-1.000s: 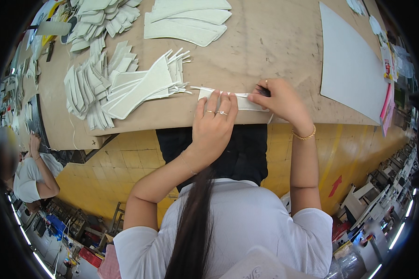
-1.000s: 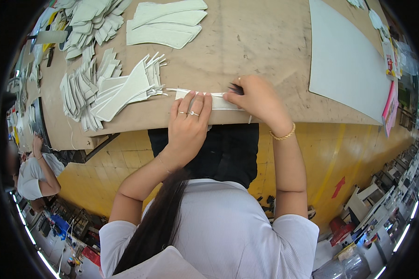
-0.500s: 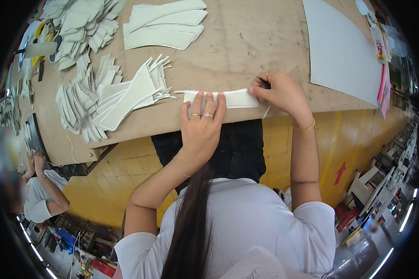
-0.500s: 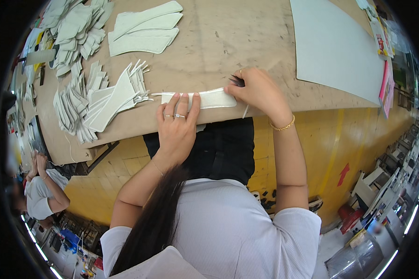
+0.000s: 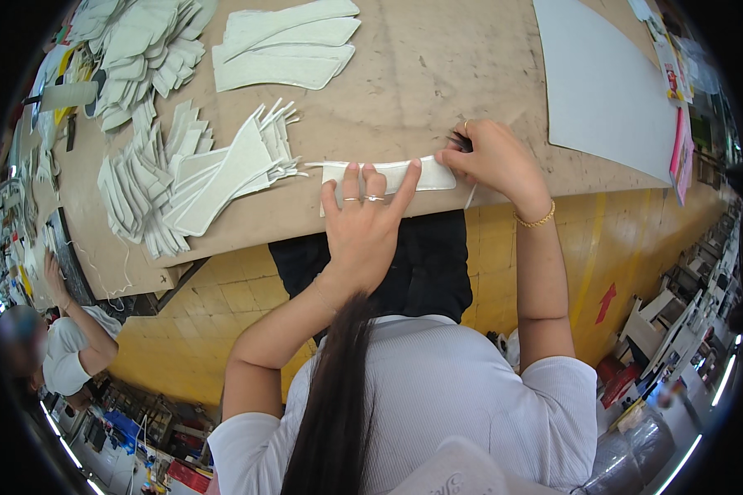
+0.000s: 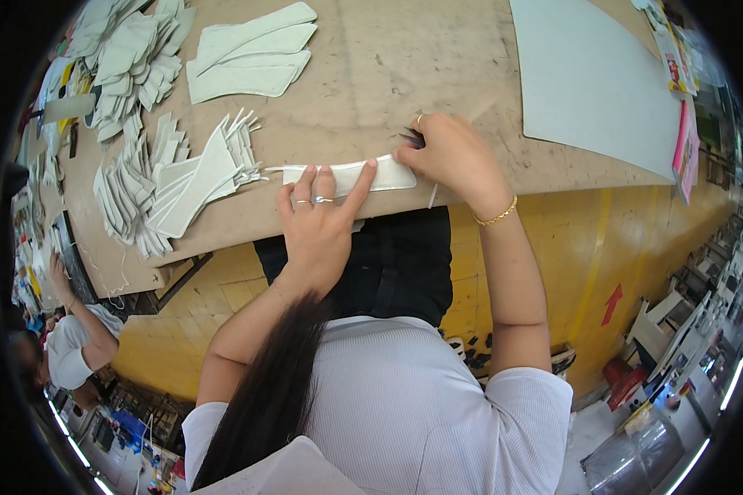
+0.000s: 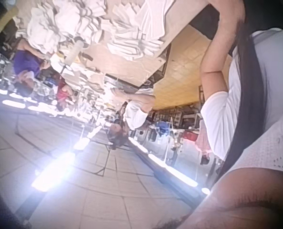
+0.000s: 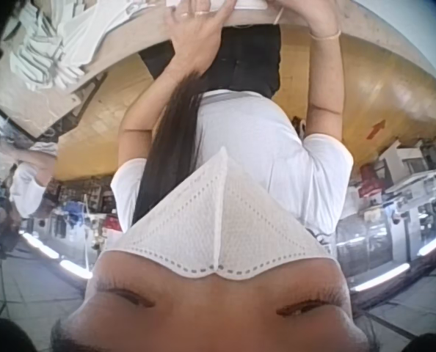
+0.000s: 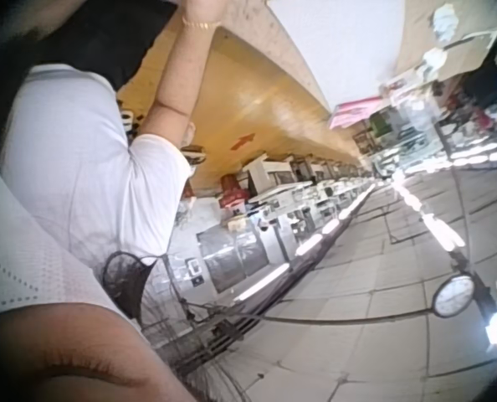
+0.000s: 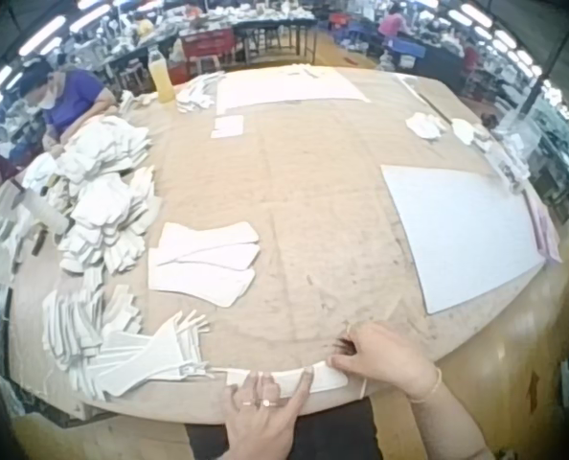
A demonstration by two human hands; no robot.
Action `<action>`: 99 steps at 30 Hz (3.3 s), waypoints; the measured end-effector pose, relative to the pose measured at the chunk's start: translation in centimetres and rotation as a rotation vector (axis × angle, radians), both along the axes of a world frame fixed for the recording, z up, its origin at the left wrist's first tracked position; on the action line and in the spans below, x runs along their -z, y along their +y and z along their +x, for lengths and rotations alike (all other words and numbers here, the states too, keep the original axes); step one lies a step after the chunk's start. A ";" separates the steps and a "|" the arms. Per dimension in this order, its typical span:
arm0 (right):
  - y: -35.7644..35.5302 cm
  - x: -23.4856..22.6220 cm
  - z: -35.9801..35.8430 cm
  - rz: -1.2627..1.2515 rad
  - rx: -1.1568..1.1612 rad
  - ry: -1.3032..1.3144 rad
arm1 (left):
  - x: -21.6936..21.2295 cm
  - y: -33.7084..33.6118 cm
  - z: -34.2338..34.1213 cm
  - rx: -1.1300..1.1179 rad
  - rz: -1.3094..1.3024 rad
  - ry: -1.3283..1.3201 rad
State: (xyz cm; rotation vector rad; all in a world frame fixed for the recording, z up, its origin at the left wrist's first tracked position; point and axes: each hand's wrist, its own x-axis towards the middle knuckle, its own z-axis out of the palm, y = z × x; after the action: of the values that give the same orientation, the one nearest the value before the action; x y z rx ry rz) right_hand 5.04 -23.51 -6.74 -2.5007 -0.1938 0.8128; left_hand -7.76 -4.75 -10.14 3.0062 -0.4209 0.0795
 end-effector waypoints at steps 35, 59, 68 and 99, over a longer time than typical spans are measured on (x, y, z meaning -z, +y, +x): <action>-1.8 1.5 -11.4 0.333 0.193 -0.403 | -2.5 -1.6 2.4 0.082 0.201 0.160; -2.3 0.7 -11.2 0.049 -0.044 -0.520 | -1.3 1.4 8.0 0.802 -0.361 0.053; -0.5 -0.1 -8.6 0.206 0.122 -0.495 | -0.2 3.3 3.0 0.268 -0.091 -0.017; 3.8 0.2 -12.9 0.405 0.107 -0.350 | -1.5 5.5 1.6 0.232 -0.211 0.126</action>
State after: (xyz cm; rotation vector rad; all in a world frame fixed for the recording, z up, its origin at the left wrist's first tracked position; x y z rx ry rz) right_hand -7.85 -19.76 -6.97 -2.2220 -0.3073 0.2531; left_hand -6.11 0.80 -8.62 2.7168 -0.6962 -0.0784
